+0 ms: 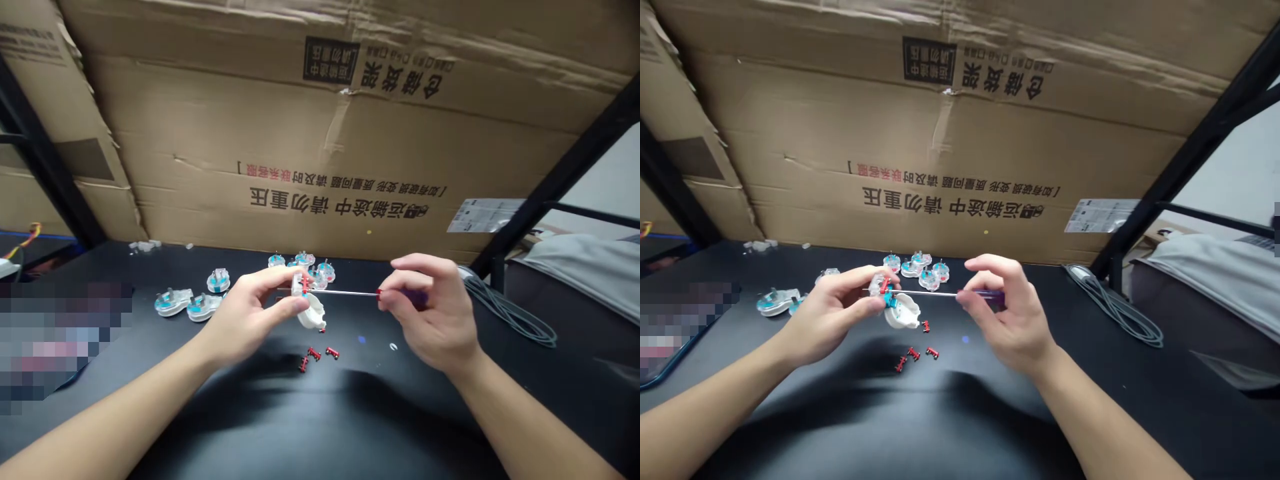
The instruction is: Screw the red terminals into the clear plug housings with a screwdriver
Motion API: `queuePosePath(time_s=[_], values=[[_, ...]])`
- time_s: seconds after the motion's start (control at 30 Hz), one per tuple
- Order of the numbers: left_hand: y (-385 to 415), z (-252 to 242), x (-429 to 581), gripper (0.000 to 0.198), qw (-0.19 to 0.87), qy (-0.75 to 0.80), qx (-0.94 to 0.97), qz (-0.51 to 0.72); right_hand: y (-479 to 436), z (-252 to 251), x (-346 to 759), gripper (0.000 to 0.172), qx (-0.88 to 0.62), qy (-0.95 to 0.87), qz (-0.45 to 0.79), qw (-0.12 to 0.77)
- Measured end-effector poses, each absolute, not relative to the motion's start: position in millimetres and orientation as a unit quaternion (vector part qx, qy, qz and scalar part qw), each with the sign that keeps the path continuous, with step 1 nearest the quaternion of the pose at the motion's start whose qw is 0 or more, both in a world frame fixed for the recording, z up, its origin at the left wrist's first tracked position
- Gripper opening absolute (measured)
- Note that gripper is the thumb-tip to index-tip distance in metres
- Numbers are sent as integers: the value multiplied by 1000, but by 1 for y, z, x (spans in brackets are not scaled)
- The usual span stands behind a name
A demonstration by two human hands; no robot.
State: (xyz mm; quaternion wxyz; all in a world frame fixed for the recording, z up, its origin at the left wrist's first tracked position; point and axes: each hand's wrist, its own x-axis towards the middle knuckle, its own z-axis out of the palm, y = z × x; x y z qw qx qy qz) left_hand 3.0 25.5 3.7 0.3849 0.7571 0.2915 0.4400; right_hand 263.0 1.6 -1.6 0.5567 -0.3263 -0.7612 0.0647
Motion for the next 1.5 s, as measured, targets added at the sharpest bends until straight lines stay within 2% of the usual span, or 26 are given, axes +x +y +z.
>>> queuePosePath(time_s=[0.1,0.23,0.37,0.47,0.53,0.7,0.83,1.03,1.2,1.33,1.5], values=[[26,4,2,27,378,297,759,439,2,-2,263,42,-285,-770,43,569],[25,4,3,23,362,292,770,436,2,-1,263,38,-305,-768,86,556],[25,5,4,28,351,298,765,450,3,-1,263,43,-269,-770,64,575],[25,6,4,22,345,281,779,441,3,-2,265,33,-311,-776,95,540],[25,7,4,20,346,273,784,438,3,-2,265,32,-325,-771,102,538],[24,7,4,18,326,277,788,443,0,0,263,47,-297,-745,97,589],[25,7,3,20,314,279,794,440,0,-1,261,28,-315,-740,132,579],[24,6,3,26,339,292,767,460,1,0,258,44,-290,-753,94,583],[25,5,2,26,346,291,766,458,3,-6,261,28,-328,-751,122,560],[26,4,2,27,355,290,760,461,3,-4,261,31,-309,-769,61,556],[24,6,3,32,372,276,747,476,2,3,260,22,-294,-809,4,508]])
